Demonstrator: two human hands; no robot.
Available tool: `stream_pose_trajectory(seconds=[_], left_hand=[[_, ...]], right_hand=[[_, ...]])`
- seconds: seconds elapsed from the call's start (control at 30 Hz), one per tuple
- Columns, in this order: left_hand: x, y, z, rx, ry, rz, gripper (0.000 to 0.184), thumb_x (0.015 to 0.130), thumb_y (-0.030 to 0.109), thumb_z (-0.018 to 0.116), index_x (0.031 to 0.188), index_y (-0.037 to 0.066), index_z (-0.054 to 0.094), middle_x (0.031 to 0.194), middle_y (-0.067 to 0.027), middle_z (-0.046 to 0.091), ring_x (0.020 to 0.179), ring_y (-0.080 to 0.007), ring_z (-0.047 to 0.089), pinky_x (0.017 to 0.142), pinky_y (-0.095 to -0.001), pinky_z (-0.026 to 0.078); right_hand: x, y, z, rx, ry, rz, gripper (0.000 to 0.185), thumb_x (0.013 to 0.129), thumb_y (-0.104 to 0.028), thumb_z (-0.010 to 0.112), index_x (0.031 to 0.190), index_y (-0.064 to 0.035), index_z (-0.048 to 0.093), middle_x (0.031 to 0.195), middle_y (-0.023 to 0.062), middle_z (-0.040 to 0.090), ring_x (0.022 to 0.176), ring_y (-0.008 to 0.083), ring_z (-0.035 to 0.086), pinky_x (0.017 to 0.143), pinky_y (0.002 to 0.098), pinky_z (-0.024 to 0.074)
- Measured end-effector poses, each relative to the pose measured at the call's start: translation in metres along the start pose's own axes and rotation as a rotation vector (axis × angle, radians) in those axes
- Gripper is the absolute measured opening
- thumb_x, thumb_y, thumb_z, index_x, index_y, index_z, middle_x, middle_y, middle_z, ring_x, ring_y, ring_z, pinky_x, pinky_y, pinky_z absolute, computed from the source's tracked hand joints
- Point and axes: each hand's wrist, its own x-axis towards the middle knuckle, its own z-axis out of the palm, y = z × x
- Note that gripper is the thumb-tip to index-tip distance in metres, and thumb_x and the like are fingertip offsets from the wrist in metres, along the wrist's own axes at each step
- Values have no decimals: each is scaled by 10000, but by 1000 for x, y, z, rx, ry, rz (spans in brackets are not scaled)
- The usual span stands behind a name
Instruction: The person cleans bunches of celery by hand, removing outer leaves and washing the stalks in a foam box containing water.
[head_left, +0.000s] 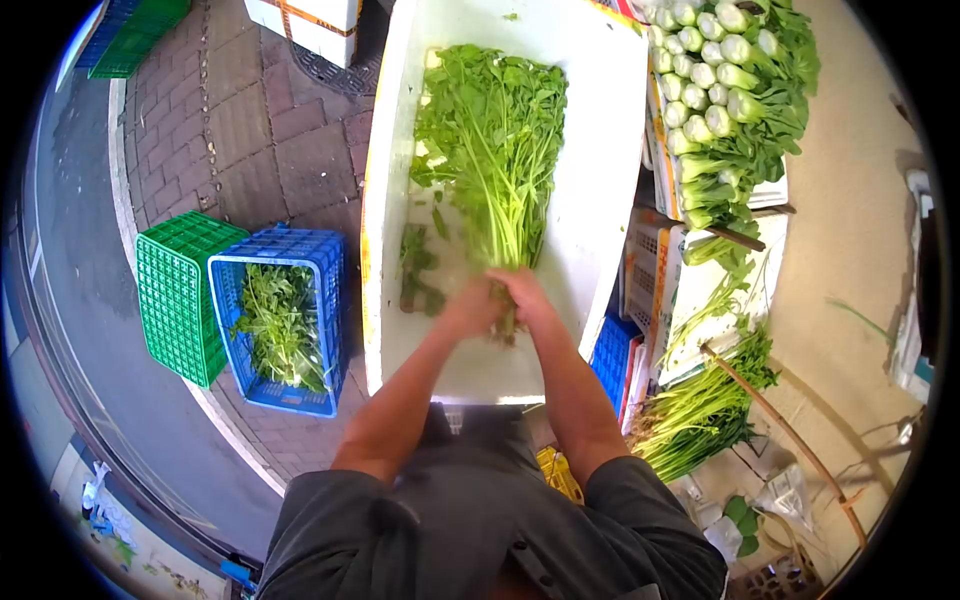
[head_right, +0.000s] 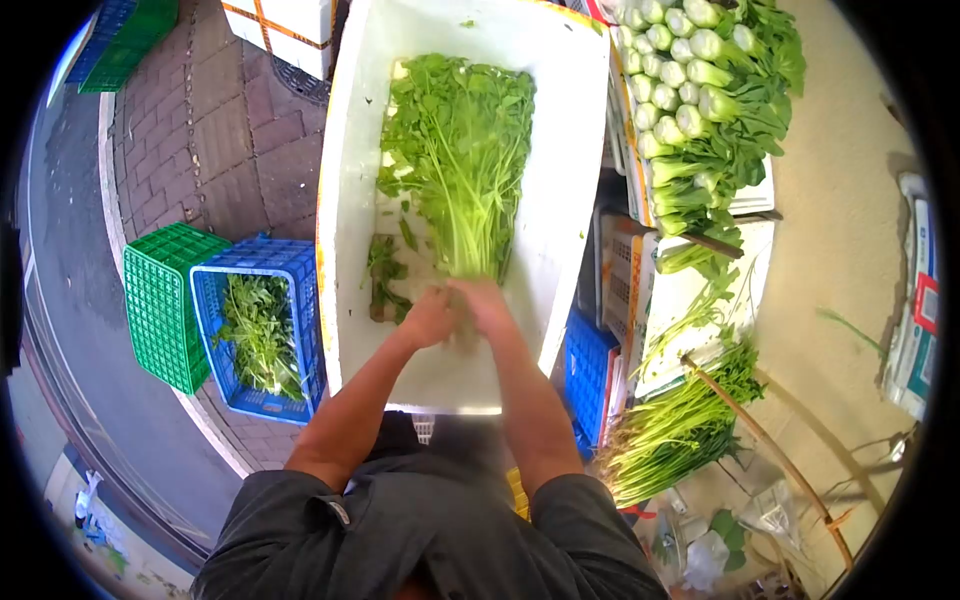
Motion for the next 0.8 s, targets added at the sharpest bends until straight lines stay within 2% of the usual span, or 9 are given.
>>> stream_pose_trajectory(seconds=[0.07,0.1,0.13,0.27,0.4,0.5,0.67,0.7,0.8], left_hand=[[-17,17,-13,-53,10,52,467,917,341,633,1204,-27,619,1111,-268,665,1021,-436,638,879,-517,502],[-25,23,-25,-204,-39,44,573,925,365,656,1293,-67,573,1158,-232,642,1036,-347,636,927,-377,504],[-30,18,-22,-447,23,29,529,936,317,661,1300,-57,577,1144,-185,660,984,-283,639,893,-348,512],[-61,-2,-24,-934,272,-30,389,967,206,647,1274,-29,614,1085,-83,702,862,-139,635,798,-292,527],[-90,0,-43,-865,262,-156,395,959,238,661,1262,-13,624,1000,-76,710,807,-123,630,753,-285,529],[-89,-23,-34,-659,222,-88,383,950,242,667,1232,-16,639,977,-73,702,789,-127,629,723,-282,526],[-111,-8,-43,-754,211,-153,369,948,235,666,1207,-26,653,960,-70,694,773,-126,631,709,-277,525],[-106,-7,-46,-705,201,-117,365,949,230,662,1206,-29,652,960,-71,694,774,-127,633,707,-277,526],[-111,-13,-41,-691,198,2,362,953,216,653,1208,-41,647,955,-78,694,781,-130,639,701,-278,531]], right_hand=[[-12,-15,-10,-54,-15,-1,465,813,-251,790,1113,72,640,908,108,673,781,204,637,664,337,512],[-18,-23,-16,-92,-55,-31,399,809,-233,779,1062,54,666,850,92,671,729,198,631,625,335,504],[-22,-23,-16,-100,3,-107,277,820,-193,751,984,22,691,774,70,658,666,170,613,582,333,494],[-101,-71,-14,-195,-72,-338,344,834,-160,739,1118,26,682,940,116,728,831,190,683,717,346,548],[-125,-54,-3,-461,16,-257,393,829,-164,737,1171,16,669,935,104,725,824,169,669,736,338,545],[-152,-62,-6,-487,14,-329,412,834,-179,727,1188,22,665,931,112,723,826,177,667,738,344,547],[-185,-69,-24,-898,166,-295,495,835,-265,716,1197,50,597,981,275,711,909,404,713,802,457,559],[-190,-65,-31,-875,206,-408,443,778,-240,690,1102,54,622,897,284,696,862,421,700,776,458,549],[-211,-55,-49,-968,289,-486,442,780,-246,685,1098,54,620,908,302,686,872,451,687,780,481,545]])
